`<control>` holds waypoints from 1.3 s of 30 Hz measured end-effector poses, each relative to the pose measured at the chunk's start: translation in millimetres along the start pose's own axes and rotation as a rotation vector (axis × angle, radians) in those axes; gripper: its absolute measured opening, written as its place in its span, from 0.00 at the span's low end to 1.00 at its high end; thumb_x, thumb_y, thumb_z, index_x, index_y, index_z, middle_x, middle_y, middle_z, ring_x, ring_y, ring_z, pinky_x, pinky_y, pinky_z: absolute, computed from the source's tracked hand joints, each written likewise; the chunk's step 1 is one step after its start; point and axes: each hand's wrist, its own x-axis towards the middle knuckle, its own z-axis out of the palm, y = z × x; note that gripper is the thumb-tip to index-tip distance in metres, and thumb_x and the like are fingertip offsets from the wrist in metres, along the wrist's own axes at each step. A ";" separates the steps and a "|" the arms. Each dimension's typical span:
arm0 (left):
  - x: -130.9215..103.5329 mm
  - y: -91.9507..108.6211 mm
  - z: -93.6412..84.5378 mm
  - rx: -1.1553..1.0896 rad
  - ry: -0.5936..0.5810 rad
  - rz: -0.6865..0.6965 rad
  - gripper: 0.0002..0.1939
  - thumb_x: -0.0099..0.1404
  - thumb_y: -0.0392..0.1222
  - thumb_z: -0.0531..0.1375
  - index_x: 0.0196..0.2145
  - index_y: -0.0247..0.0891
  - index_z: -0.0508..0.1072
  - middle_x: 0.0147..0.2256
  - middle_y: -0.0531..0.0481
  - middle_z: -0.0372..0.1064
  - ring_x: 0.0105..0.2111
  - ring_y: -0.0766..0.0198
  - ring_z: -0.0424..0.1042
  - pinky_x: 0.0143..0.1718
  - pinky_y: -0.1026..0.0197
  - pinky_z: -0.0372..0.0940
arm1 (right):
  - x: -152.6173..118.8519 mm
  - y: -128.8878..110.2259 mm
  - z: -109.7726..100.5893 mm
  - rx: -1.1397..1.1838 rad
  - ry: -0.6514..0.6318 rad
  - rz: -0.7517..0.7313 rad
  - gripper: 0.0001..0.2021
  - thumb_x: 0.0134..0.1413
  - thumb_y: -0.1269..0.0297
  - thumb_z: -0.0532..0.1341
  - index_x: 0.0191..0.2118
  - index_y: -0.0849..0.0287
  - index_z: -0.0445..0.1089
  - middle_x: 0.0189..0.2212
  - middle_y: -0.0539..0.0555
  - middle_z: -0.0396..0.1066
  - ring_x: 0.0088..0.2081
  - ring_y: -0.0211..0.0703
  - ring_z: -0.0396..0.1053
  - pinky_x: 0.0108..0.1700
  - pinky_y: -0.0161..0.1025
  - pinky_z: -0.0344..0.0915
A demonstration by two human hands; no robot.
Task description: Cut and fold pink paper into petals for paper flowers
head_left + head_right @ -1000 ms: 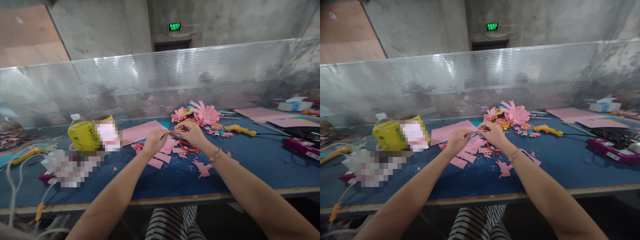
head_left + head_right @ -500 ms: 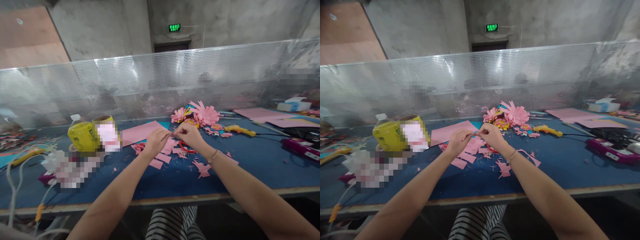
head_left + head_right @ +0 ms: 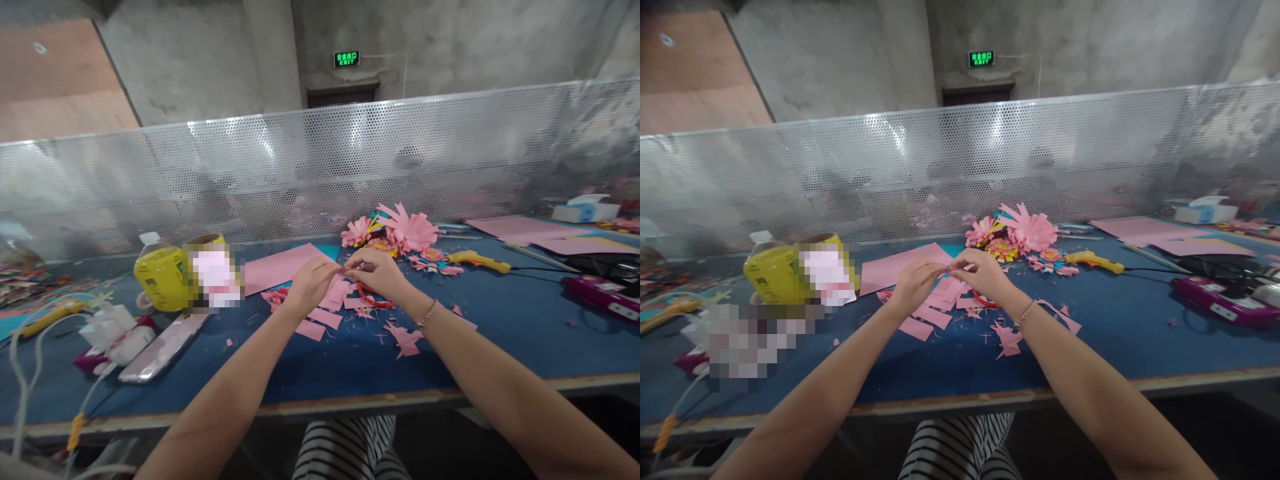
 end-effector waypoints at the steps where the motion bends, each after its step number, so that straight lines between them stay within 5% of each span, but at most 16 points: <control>1: -0.2 -0.1 0.6 -0.009 0.011 0.009 0.08 0.60 0.35 0.49 0.34 0.35 0.67 0.29 0.49 0.67 0.32 0.68 0.65 0.34 0.63 0.62 | -0.1 -0.5 0.3 -0.015 0.005 -0.028 0.05 0.42 0.64 0.60 0.28 0.58 0.68 0.27 0.51 0.66 0.29 0.35 0.64 0.26 0.31 0.62; 9: 1.3 2.0 0.7 -0.037 0.028 0.010 0.08 0.59 0.35 0.49 0.33 0.35 0.67 0.28 0.49 0.68 0.31 0.69 0.65 0.32 0.64 0.63 | 0.4 3.2 1.3 -0.159 0.077 -0.138 0.02 0.43 0.67 0.59 0.25 0.57 0.69 0.24 0.51 0.67 0.28 0.36 0.65 0.29 0.34 0.62; 33: 1.0 3.8 0.5 -0.138 0.032 -0.231 0.08 0.58 0.38 0.52 0.31 0.37 0.69 0.28 0.49 0.69 0.31 0.67 0.67 0.33 0.63 0.62 | -1.5 5.1 8.9 -0.046 0.118 -0.001 0.04 0.44 0.63 0.57 0.26 0.58 0.66 0.25 0.51 0.67 0.27 0.35 0.64 0.28 0.34 0.61; 39: 3.7 6.4 5.7 -0.477 0.028 -0.580 0.07 0.54 0.40 0.55 0.30 0.35 0.70 0.25 0.49 0.68 0.26 0.67 0.67 0.28 0.63 0.63 | 1.3 10.4 6.3 0.086 0.172 0.067 0.03 0.43 0.66 0.56 0.25 0.59 0.63 0.22 0.49 0.63 0.24 0.34 0.61 0.27 0.34 0.58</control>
